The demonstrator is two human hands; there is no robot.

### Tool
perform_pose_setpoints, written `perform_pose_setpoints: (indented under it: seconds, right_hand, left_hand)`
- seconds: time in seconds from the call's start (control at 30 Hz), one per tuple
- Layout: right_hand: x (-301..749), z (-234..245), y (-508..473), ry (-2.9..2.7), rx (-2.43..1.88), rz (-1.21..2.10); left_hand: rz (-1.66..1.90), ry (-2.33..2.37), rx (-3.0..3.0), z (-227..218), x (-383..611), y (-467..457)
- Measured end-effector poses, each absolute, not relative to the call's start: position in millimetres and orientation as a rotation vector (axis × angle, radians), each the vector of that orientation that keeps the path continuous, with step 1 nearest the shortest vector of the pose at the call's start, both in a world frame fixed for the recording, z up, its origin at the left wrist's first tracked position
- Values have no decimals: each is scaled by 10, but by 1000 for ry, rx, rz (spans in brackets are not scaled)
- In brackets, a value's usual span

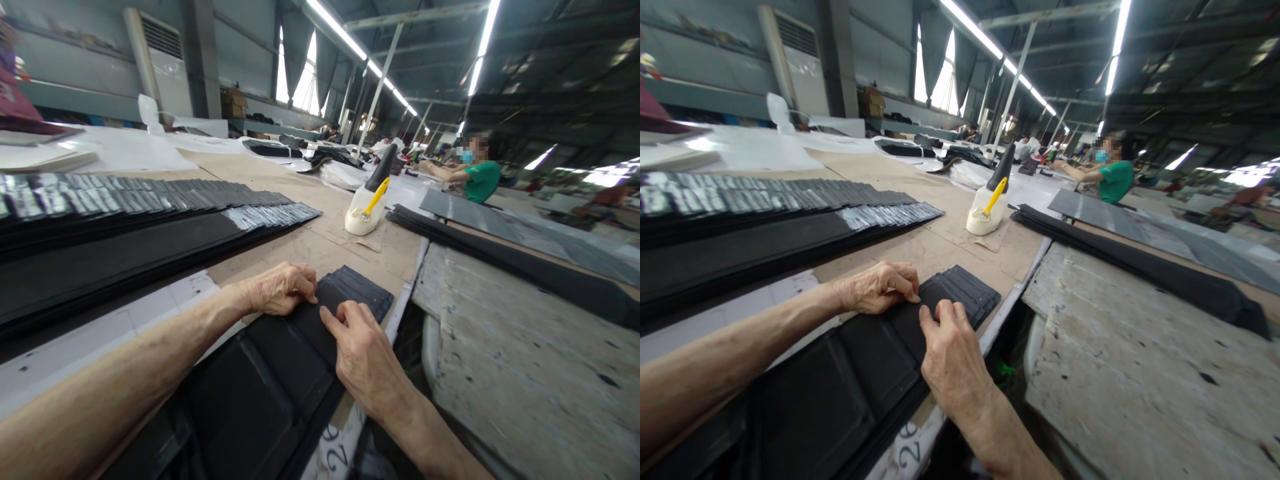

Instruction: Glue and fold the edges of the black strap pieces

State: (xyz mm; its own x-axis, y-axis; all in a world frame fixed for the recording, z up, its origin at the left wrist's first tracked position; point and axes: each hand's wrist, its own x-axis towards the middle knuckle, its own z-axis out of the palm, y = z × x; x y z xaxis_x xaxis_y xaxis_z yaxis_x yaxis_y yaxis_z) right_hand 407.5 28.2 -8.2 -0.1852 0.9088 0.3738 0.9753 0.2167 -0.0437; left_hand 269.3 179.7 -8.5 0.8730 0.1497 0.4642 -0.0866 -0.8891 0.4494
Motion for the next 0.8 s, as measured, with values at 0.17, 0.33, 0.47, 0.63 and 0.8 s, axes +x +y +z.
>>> perform_pose_setpoints:
  seconds: [0.17,0.33,0.47,0.63,0.8]
  right_hand:
    - [4084,4,312,-2272,-1845,-249]
    - [4058,2,273,-2254,-1904,-366]
    - [4048,-30,141,-2200,-1952,-469]
    - [4118,-32,113,-2233,-1833,-409]
    - [4272,8,241,-2237,-1752,-117]
  left_hand:
    - [706,54,2576,-77,2700,1787]
    - [690,120,2541,58,2642,1780]
    - [498,124,2533,227,2619,1744]
    - [196,142,2644,338,2647,1463]
    - [252,286,2741,224,2542,1102]
